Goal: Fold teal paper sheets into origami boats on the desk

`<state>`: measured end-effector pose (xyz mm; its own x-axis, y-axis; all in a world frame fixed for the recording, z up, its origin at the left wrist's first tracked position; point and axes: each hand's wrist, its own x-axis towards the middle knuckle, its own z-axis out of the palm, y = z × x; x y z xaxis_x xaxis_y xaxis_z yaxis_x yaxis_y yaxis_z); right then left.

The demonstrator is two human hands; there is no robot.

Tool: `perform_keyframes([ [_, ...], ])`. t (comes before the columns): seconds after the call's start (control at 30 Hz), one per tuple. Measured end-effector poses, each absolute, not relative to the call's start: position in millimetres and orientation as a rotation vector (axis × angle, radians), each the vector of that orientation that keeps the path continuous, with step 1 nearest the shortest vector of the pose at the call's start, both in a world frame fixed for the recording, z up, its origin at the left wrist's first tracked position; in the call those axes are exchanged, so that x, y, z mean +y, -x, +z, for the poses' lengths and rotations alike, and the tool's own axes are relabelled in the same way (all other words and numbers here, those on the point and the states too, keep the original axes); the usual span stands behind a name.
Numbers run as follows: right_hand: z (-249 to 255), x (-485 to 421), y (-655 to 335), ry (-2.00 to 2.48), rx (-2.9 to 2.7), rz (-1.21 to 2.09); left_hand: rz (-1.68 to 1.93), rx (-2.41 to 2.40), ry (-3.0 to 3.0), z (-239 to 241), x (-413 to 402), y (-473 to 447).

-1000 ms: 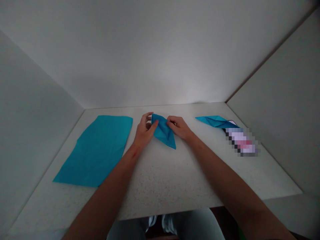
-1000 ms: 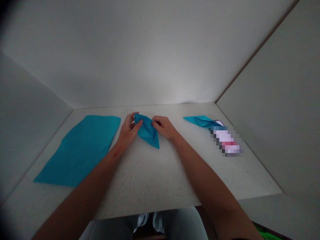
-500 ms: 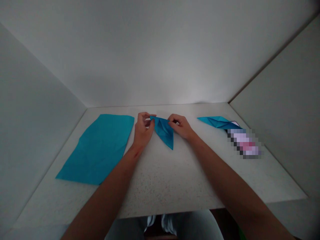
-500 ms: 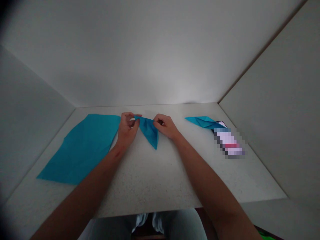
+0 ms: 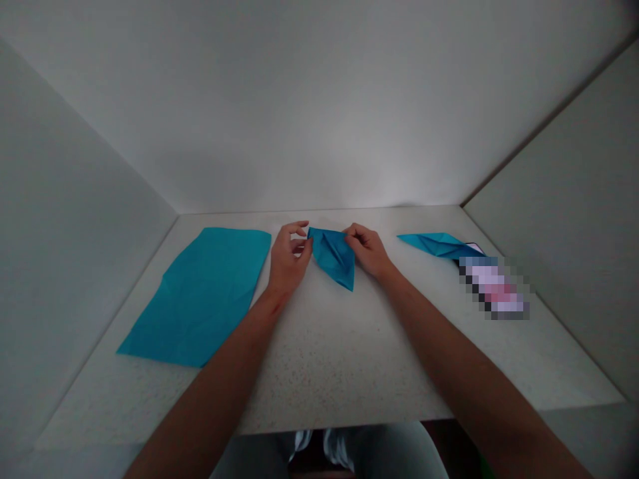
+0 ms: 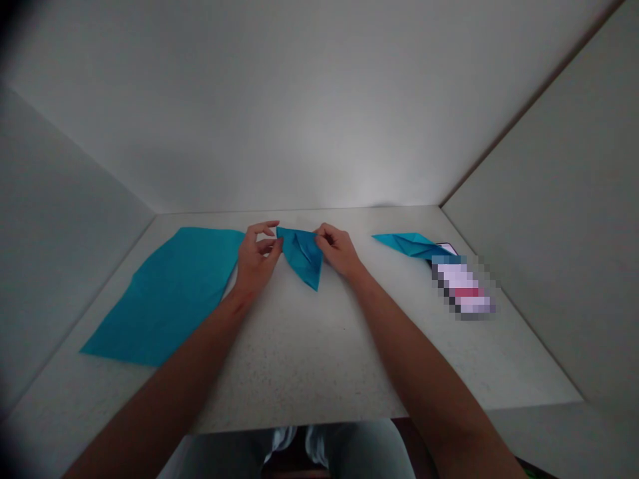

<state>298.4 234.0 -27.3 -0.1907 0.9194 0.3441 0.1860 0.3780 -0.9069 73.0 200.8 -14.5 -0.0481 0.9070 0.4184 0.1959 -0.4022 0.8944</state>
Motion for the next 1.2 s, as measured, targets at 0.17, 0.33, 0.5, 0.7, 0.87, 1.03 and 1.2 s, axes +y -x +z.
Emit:
perform_keyframes([
  [0.17, -30, 237, -297, 0.974, -1.592, 0.946, 1.496, 1.214, -1.654, -14, 203, -70],
  [0.33, -25, 233, -297, 0.962, -1.661, 0.942, 1.538, 1.254, -1.799, -11, 203, -69],
  [0.5, -21, 227, -296, 0.938, -1.837, 0.884, 1.537, 1.363, -1.814, -10, 202, -68],
  [0.7, -20, 224, -292, 0.914, -2.036, 0.729, 1.617, 1.37, -1.781, -10, 205, -70],
  [0.87, -22, 228, -292, 1.05, -1.949, 0.603, 1.633, 1.244, -1.59, -15, 212, -71],
  [1.03, -25, 227, -292, 1.008, -1.944, 0.617, 1.629, 1.183, -1.439, -24, 221, -69],
  [1.2, -27, 225, -291, 0.911, -2.013, 0.547, 1.606, 1.065, -1.16, -29, 229, -66],
])
